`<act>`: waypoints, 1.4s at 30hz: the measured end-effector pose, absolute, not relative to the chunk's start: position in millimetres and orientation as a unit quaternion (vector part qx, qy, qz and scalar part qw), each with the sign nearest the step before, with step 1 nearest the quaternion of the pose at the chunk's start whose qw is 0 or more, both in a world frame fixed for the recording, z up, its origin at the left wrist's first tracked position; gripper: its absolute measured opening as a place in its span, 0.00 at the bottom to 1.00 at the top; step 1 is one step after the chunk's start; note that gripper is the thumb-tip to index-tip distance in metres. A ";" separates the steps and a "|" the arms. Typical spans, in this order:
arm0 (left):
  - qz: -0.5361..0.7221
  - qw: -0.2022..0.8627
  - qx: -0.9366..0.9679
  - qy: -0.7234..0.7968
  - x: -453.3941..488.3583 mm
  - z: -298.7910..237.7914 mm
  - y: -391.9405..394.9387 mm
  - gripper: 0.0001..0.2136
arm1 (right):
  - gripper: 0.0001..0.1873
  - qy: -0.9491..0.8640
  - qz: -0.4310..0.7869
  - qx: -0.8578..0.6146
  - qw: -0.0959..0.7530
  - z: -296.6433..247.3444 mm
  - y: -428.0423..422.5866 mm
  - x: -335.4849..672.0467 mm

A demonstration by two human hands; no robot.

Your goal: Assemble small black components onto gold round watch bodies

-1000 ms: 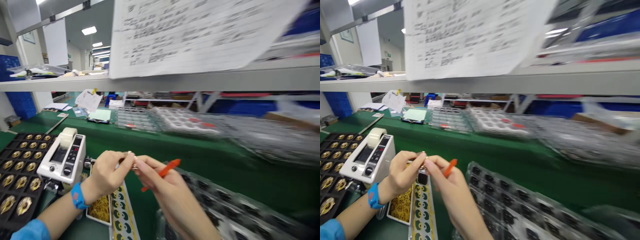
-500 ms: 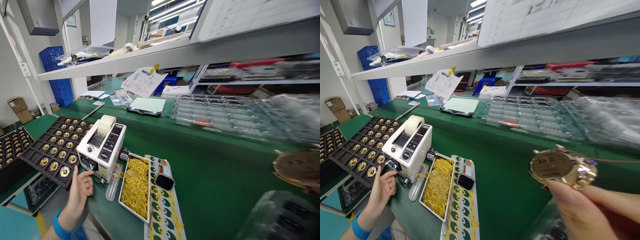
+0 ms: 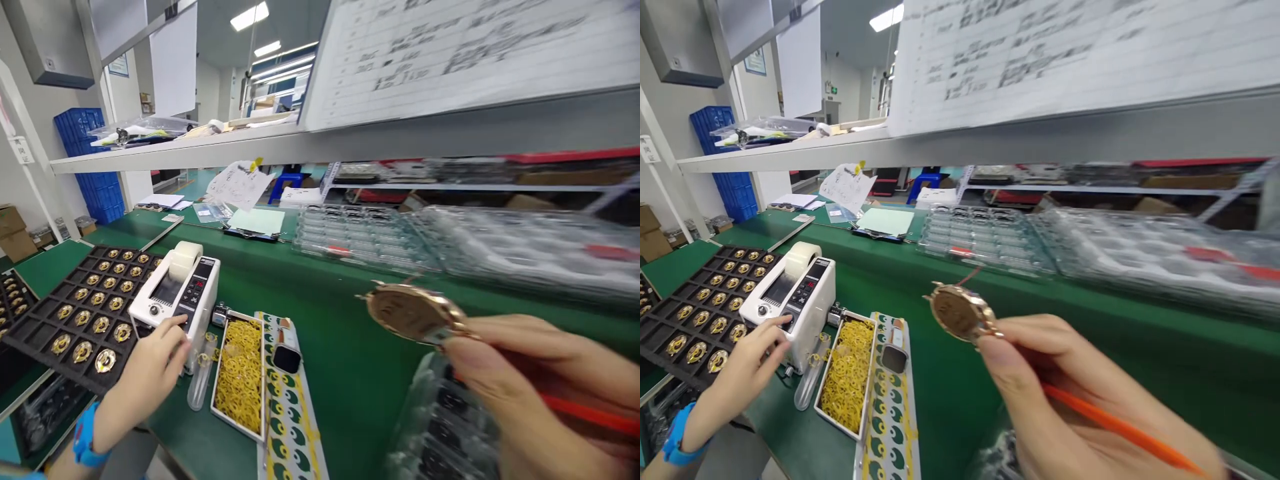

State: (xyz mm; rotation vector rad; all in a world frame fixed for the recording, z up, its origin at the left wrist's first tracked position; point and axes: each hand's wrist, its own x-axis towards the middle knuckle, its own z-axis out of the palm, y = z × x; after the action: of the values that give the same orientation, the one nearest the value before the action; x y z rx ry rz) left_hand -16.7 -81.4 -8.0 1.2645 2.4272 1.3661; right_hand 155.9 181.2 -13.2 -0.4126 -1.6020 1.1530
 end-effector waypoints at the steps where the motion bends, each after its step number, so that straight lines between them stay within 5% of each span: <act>1: 0.434 0.058 0.418 0.796 -17.8 2.8 -78.5 0.10 | 0.10 -0.669 0.483 -0.169 0.538 -6.7 174.4 154.8; 7: 0.577 0.088 0.503 0.637 -5.7 61.8 -38.6 0.13 | 0.22 -0.677 0.592 -0.145 0.412 27.4 146.3 145.7; 15: 0.561 0.180 0.552 0.591 11.2 56.6 32.2 0.12 | 0.26 -0.671 0.658 -0.128 0.317 33.6 144.6 147.1; 42: 0.535 0.264 0.569 0.566 -1.7 50.4 36.9 0.13 | 0.25 -0.680 0.659 -0.118 0.300 26.9 148.7 147.1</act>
State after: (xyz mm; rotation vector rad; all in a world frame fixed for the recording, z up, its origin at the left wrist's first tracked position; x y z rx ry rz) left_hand -1.7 36.9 50.4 1.5365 1.5310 1.4454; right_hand 147.1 148.7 26.9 -0.3120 -1.8039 1.7492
